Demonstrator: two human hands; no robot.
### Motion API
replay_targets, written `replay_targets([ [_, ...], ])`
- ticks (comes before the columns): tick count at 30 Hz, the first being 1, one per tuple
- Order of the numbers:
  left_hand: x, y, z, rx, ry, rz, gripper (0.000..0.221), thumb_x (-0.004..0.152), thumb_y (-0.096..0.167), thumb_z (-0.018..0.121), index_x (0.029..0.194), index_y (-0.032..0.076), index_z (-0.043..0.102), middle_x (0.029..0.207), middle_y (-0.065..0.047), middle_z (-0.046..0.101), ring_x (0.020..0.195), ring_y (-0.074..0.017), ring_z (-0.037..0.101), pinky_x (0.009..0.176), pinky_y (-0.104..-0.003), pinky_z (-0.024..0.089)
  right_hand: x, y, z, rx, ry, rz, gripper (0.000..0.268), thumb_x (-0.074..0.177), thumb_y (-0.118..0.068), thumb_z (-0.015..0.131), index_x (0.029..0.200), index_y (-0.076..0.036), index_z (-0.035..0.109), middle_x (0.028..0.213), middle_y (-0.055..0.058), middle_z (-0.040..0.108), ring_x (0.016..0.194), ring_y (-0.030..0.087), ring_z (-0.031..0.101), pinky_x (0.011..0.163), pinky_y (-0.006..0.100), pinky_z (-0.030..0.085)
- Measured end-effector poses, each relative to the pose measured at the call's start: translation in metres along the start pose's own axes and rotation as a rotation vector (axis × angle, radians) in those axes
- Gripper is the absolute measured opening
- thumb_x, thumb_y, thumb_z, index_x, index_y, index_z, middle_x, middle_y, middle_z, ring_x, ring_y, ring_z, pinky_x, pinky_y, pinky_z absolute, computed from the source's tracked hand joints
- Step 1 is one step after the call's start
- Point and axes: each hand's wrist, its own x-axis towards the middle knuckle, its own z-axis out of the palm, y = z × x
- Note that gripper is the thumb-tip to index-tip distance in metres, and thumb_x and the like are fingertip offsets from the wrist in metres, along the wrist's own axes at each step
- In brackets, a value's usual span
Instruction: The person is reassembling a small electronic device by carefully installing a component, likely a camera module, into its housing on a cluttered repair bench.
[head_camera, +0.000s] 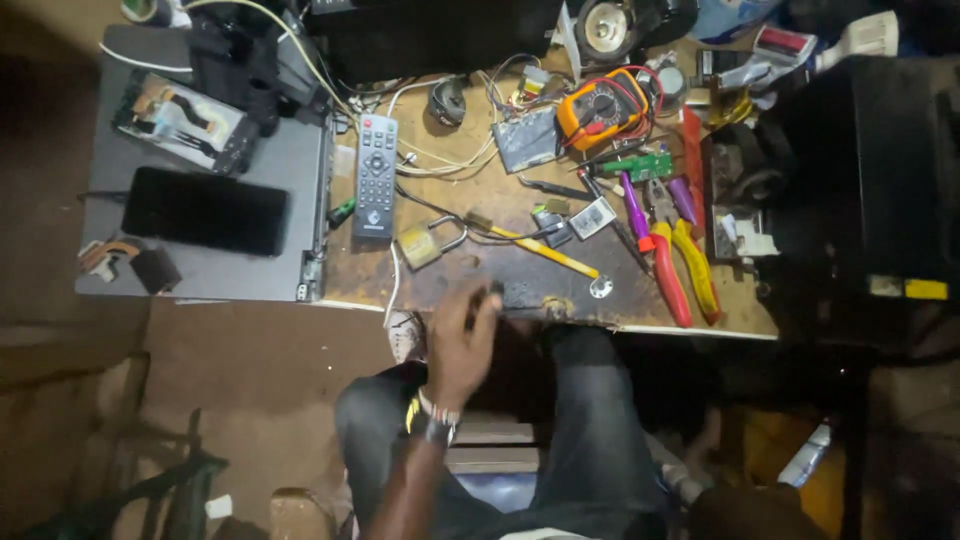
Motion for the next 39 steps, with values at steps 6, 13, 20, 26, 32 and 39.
replay_targets([
  [6,0.045,-0.008,0.017,0.101,0.107,0.09,0.019,0.086,0.019,0.049,0.097,0.007,0.058,0.083,-0.007,0.059,0.07,-0.0175,0.057,0.056,-0.027,0.045,-0.002,0.173,0.062,-0.02,0.041,-0.072,0.015,0.085,-0.013,0.049,0.084,-0.002,0.059,0.081,0.009,0.058,0.075,0.02,0.056,0.068,0.029,0.045],
  [13,0.038,-0.007,0.007,0.121,0.096,0.011,0.018,0.081,0.013,0.052,0.096,0.01,0.059,0.086,-0.004,0.06,0.063,-0.0157,0.055,0.059,-0.026,0.044,-0.02,0.247,0.128,-0.167,0.163,-0.042,0.011,0.086,-0.008,0.05,0.089,-0.001,0.059,0.08,0.013,0.057,0.077,0.026,0.055,0.071,0.033,0.044],
  [20,0.037,-0.009,0.007,0.132,0.121,-0.011,0.022,0.081,0.019,0.045,0.095,0.009,0.057,0.09,-0.006,0.061,0.081,-0.0232,0.057,0.066,-0.033,0.044,-0.019,0.247,0.138,-0.365,0.176,-0.121,0.012,0.086,-0.012,0.05,0.086,-0.006,0.06,0.077,0.01,0.055,0.068,0.027,0.054,0.061,0.036,0.042],
  [26,0.037,-0.016,0.019,0.106,0.204,0.222,0.017,0.077,0.008,0.044,0.088,0.001,0.055,0.077,-0.012,0.057,0.07,-0.0259,0.054,0.061,-0.035,0.043,-0.023,0.252,0.146,-0.528,0.232,-0.223,0.008,0.085,-0.01,0.051,0.082,-0.005,0.058,0.07,0.009,0.051,0.062,0.023,0.049,0.053,0.032,0.038],
  [32,0.035,-0.011,0.013,0.122,0.185,0.223,0.016,0.072,0.007,0.046,0.085,0.003,0.055,0.071,-0.01,0.054,0.059,-0.0233,0.049,0.051,-0.033,0.038,-0.026,0.247,0.148,-0.555,0.223,-0.207,0.011,0.086,-0.014,0.05,0.083,-0.006,0.058,0.069,0.01,0.049,0.061,0.025,0.047,0.054,0.035,0.037],
  [39,0.033,-0.016,0.013,0.115,0.212,0.191,0.017,0.069,0.009,0.047,0.083,0.006,0.057,0.072,-0.01,0.057,0.064,-0.0278,0.054,0.057,-0.037,0.042,-0.028,0.249,0.151,-0.627,0.222,-0.185,0.008,0.085,-0.015,0.053,0.08,-0.009,0.056,0.069,0.009,0.049,0.064,0.028,0.049,0.057,0.037,0.039],
])
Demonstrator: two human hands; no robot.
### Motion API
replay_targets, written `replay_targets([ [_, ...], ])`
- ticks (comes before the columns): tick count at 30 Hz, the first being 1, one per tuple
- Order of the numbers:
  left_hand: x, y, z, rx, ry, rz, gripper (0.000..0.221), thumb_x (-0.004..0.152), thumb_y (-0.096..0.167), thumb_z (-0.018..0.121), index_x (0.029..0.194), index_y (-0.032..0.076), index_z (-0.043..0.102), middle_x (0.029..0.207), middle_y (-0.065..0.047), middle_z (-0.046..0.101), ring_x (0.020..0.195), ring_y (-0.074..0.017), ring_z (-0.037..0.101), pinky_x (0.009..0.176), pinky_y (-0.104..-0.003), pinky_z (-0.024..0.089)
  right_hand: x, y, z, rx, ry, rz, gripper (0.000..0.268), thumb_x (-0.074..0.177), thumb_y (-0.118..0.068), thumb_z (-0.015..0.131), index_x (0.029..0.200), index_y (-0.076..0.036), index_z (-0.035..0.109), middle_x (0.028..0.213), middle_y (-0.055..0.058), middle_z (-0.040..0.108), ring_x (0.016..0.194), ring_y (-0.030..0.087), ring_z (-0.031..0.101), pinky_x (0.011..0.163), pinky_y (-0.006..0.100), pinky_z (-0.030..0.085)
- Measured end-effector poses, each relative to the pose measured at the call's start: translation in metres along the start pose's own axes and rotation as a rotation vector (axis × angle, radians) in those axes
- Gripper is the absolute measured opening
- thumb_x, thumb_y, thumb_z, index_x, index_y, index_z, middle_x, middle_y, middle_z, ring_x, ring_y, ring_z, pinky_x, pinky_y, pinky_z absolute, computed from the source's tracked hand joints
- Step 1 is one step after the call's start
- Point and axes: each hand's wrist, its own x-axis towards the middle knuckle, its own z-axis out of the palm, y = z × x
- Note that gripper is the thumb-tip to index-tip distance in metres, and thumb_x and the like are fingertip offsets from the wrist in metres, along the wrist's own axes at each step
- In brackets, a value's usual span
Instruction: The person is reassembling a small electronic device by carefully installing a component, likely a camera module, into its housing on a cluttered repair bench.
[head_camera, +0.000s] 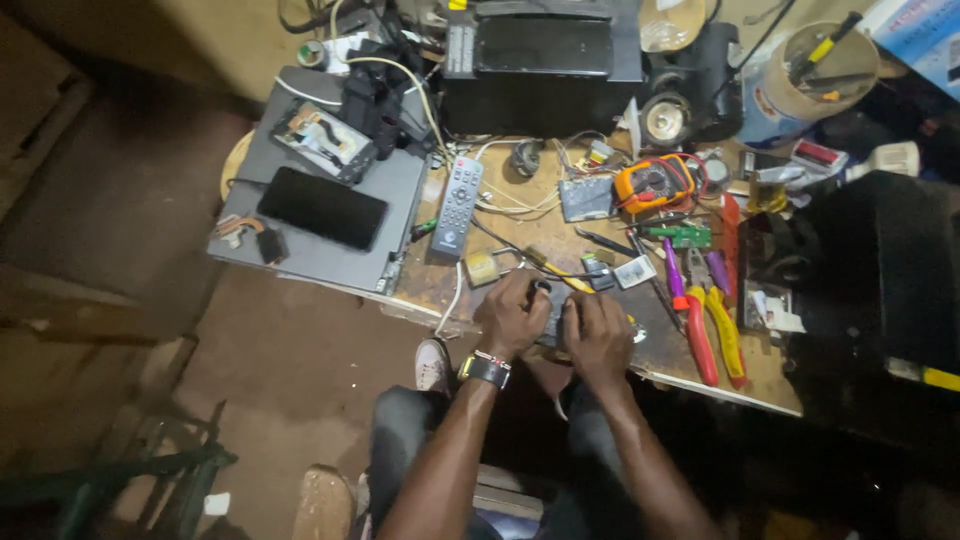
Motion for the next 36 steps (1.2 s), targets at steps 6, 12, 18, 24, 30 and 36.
replay_targets([
  [6,0.001,-0.006,-0.004,-0.041,-0.042,-0.081,0.016,0.077,0.015,0.051,0.089,0.008,0.057,0.083,-0.011,0.062,0.076,-0.0291,0.06,0.066,-0.037,0.046,0.0,-0.003,-0.001,0.006,-0.007,0.0,0.008,0.086,-0.015,0.054,0.083,-0.008,0.057,0.071,0.01,0.05,0.065,0.029,0.05,0.057,0.038,0.039],
  [12,0.001,-0.002,-0.006,0.006,-0.047,-0.129,0.015,0.078,0.019,0.054,0.089,0.009,0.058,0.079,-0.005,0.061,0.064,-0.0211,0.057,0.048,-0.033,0.042,-0.001,-0.003,0.001,0.048,-0.012,-0.009,0.011,0.087,-0.015,0.051,0.087,-0.006,0.058,0.074,0.01,0.053,0.066,0.027,0.051,0.057,0.036,0.04],
  [18,0.004,0.005,-0.008,0.008,-0.034,-0.123,0.009,0.073,0.016,0.056,0.078,0.01,0.057,0.069,-0.004,0.057,0.058,-0.0211,0.053,0.047,-0.034,0.039,-0.001,-0.002,0.003,0.021,0.004,0.005,0.012,0.087,-0.016,0.052,0.085,-0.006,0.058,0.071,0.009,0.05,0.065,0.026,0.05,0.056,0.035,0.039],
  [24,0.003,0.001,-0.007,-0.021,-0.026,-0.073,0.013,0.072,0.012,0.053,0.081,0.005,0.057,0.072,-0.009,0.058,0.059,-0.0236,0.054,0.047,-0.036,0.041,-0.002,-0.001,0.004,-0.003,-0.01,0.01,0.013,0.087,-0.018,0.052,0.086,-0.007,0.059,0.072,0.01,0.05,0.065,0.027,0.05,0.057,0.037,0.039],
  [30,-0.002,-0.007,0.006,0.19,-0.019,-0.198,0.02,0.074,0.024,0.049,0.09,0.015,0.059,0.085,-0.004,0.062,0.076,-0.0283,0.059,0.057,-0.04,0.044,0.001,0.003,0.004,0.051,0.04,0.03,0.011,0.085,-0.016,0.053,0.078,-0.009,0.056,0.068,0.01,0.049,0.063,0.029,0.05,0.056,0.039,0.039],
  [36,0.002,0.002,0.003,0.175,-0.061,-0.217,0.02,0.071,0.02,0.051,0.088,0.016,0.061,0.072,-0.001,0.057,0.055,-0.0212,0.052,0.049,-0.037,0.04,0.006,-0.001,-0.003,0.04,0.061,0.034,0.009,0.085,-0.015,0.051,0.078,-0.01,0.055,0.067,0.009,0.049,0.062,0.029,0.049,0.054,0.038,0.037],
])
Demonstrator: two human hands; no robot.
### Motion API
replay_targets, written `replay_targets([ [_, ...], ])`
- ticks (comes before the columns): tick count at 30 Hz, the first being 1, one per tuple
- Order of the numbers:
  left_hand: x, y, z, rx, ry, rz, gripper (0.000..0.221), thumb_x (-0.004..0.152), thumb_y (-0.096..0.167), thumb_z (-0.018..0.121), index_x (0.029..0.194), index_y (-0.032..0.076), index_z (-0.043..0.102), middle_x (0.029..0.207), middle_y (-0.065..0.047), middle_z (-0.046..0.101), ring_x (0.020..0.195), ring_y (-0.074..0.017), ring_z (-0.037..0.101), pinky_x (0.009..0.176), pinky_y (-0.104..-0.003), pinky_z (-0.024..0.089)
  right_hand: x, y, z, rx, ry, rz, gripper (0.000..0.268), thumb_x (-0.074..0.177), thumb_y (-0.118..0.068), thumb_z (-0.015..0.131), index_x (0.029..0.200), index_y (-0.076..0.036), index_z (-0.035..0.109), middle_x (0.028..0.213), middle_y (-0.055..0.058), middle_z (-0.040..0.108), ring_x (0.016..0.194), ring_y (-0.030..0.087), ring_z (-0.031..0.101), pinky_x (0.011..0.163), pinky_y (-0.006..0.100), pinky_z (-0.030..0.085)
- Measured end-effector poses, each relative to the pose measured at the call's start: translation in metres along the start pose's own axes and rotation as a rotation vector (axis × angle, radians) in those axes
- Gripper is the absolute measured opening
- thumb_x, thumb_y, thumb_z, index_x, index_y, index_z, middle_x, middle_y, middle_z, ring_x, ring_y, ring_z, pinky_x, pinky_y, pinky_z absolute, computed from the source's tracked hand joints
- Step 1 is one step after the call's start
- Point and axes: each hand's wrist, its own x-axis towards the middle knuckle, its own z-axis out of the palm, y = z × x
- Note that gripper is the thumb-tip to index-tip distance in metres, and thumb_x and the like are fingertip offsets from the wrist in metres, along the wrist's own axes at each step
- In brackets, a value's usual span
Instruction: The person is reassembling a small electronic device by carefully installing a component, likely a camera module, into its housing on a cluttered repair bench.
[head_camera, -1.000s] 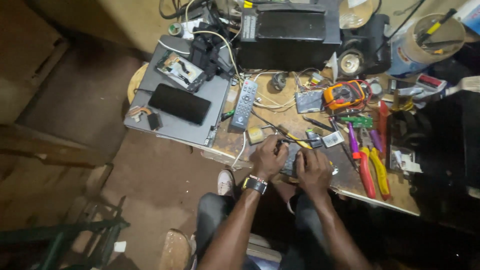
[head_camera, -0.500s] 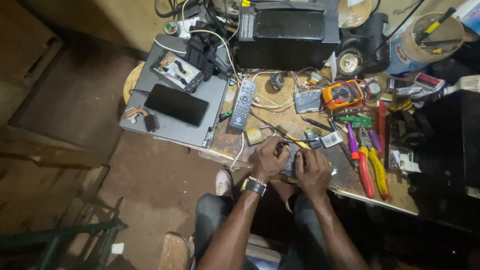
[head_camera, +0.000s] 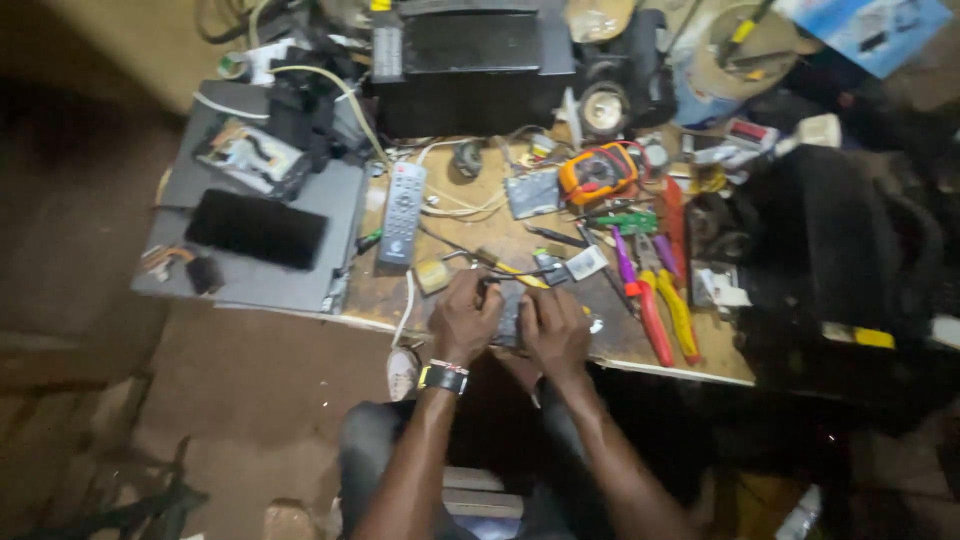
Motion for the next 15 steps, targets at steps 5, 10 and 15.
replay_targets([
  [5,0.0014,-0.0015,0.0027,-0.059,0.023,0.137,0.018,0.071,0.013,0.052,0.087,0.01,0.06,0.077,-0.005,0.059,0.062,-0.0223,0.055,0.057,-0.034,0.043,0.0036,0.004,-0.0026,0.089,-0.001,0.039,0.012,0.086,-0.015,0.051,0.077,-0.008,0.056,0.066,0.009,0.049,0.06,0.028,0.049,0.053,0.037,0.038],
  [10,0.0008,0.0001,0.0017,-0.022,0.006,0.149,0.016,0.071,0.013,0.052,0.085,0.009,0.059,0.072,-0.005,0.058,0.056,-0.0212,0.052,0.046,-0.035,0.037,0.0017,0.0067,-0.0024,0.095,0.012,0.012,0.012,0.085,-0.012,0.051,0.076,-0.006,0.055,0.064,0.007,0.049,0.056,0.023,0.047,0.047,0.034,0.034],
  [15,0.0036,0.0044,-0.0021,0.025,-0.118,0.019,0.013,0.074,0.017,0.05,0.083,0.011,0.057,0.073,-0.003,0.058,0.057,-0.02,0.052,0.041,-0.035,0.036,-0.0023,0.0111,0.0022,0.089,-0.021,0.028,0.011,0.085,-0.014,0.05,0.079,-0.007,0.056,0.067,0.007,0.049,0.058,0.02,0.047,0.047,0.031,0.035],
])
